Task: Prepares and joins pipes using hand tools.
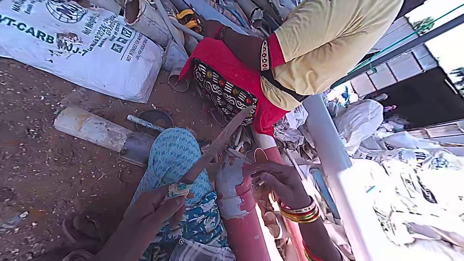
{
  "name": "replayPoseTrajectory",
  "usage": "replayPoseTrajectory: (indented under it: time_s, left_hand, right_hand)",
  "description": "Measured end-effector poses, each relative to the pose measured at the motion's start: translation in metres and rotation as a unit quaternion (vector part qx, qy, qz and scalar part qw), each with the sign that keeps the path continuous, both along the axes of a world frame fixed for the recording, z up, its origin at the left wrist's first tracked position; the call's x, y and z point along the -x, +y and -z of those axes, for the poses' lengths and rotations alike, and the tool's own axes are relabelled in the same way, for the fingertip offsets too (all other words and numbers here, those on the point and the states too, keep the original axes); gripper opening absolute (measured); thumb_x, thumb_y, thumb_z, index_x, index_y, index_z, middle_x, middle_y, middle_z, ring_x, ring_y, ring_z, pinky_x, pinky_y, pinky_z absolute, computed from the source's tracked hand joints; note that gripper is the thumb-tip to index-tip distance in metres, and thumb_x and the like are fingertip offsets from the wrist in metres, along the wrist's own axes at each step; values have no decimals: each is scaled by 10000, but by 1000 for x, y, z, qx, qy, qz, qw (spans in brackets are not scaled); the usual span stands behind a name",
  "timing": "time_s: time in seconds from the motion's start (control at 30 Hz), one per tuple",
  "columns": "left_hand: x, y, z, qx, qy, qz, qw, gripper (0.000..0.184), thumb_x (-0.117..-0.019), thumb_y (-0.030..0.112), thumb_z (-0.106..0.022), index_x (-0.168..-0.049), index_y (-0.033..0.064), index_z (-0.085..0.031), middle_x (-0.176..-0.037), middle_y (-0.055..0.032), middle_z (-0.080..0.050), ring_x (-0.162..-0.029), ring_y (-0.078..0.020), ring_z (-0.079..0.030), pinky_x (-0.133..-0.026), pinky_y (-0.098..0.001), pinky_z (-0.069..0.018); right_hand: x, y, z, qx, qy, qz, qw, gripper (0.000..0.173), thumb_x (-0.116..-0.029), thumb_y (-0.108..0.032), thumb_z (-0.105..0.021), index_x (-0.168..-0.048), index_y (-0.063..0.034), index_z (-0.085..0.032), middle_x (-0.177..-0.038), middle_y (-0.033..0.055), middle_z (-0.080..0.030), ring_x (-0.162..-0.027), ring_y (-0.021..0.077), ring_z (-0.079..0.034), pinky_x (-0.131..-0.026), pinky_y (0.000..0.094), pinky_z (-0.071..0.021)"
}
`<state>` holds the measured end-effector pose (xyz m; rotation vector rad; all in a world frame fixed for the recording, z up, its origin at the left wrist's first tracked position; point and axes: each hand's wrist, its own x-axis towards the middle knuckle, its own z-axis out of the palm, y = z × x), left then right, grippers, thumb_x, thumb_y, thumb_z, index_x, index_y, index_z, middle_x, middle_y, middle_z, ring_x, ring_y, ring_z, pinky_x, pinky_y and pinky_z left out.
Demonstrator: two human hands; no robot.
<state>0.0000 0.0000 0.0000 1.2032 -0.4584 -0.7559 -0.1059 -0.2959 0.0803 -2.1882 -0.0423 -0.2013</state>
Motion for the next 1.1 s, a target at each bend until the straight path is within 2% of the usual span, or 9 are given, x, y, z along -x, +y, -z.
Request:
replayPoseTrajectory:
  time_s: [0.1, 0.23, 0.33, 0.4, 0.5, 0.6, 0.73, 0.93, 1.1]
  left_hand:
    - [23, -25, -5, 40, 43, 94, 994, 226, -1052, 136, -427, -1081, 112, -649, -734, 164, -639, -646, 44, -624, -628, -146, -544]
    - [35, -49, -12, 64, 120, 145, 980, 253, -1046, 81, -367, -1033, 113, -618, -717, 121, -687, -590, 6, -647, -574, -175, -563]
    - [42, -62, -12, 38, 24, 125, 991, 235, -1019, 45, -417, -1040, 12, -649, -847, 110, -657, -773, 85, -611, -740, -134, -527]
    - [45, -68, -6, -31, -137, 117, 983, 317, -1013, 147, -462, -925, -70, -675, -766, -28, -622, -730, -14, -570, -686, -215, -466]
    - [41, -74, -6, -143, -269, 131, 943, 343, -1012, 205, -512, -1054, -50, -739, -974, -188, -729, -893, -288, -717, -782, -468, -570]
    - [41, -87, 9, -229, -287, 73, 927, 320, -962, 168, -608, -1178, -37, -728, -1069, -200, -728, -941, -336, -732, -826, -494, -591]
    - [45, -114, 34, -206, -366, 10, 907, 367, -902, 140, -654, -1230, -9, -722, -1057, -189, -727, -897, -329, -734, -748, -469, -604]
    - [64, -137, 43, -202, -477, -47, 854, 337, -860, 157, -653, -1153, 43, -775, -915, -183, -696, -697, -304, -703, -556, -391, -574]
    - [73, -147, 46, -207, -485, -103, 843, 241, -871, 169, -659, -1019, 57, -813, -863, -147, -711, -693, -261, -704, -568, -334, -567]
  right_hand:
    - [11, 35, 33, -236, 30, -59, 970, 547, -999, -526, -558, -1376, -134, -615, -1310, -72, -681, -1207, 86, -646, -998, 312, -568]
    - [16, 78, 68, -407, 23, -101, 907, 482, -1036, -457, -535, -1429, -179, -567, -1376, -58, -643, -1177, 13, -618, -995, 236, -512]
    - [17, 103, 73, -439, -18, 21, 898, 325, -1055, -400, -502, -1217, -214, -714, -1101, -106, -744, -891, -64, -680, -775, 143, -565]
    - [17, 93, 68, -443, -45, 72, 893, 381, -1065, -402, -474, -1100, -154, -761, -1081, -19, -776, -1045, 50, -707, -992, 261, -541]
    - [27, 45, 36, -383, -50, 159, 909, 340, -1066, -388, -482, -944, -174, -717, -740, -60, -727, -657, 43, -706, -632, 243, -615]
    - [44, -3, 4, -191, -20, 252, 949, 244, -1072, -250, -436, -974, -150, -637, -628, -147, -614, -494, -39, -568, -458, 147, -498]
    - [33, -36, 28, 133, -24, 365, 921, 286, -961, -212, -579, -1018, 45, -690, -705, -35, -617, -545, -65, -511, -522, 132, -446]
    - [5, -35, 74, 99, -7, 295, 950, 266, -944, -149, -582, -1030, 62, -720, -761, 59, -669, -605, 14, -563, -605, 190, -487]
    - [1, -29, 77, 136, -16, 302, 943, 252, -946, -117, -539, -997, 43, -727, -722, 58, -663, -589, 27, -552, -591, 202, -464]
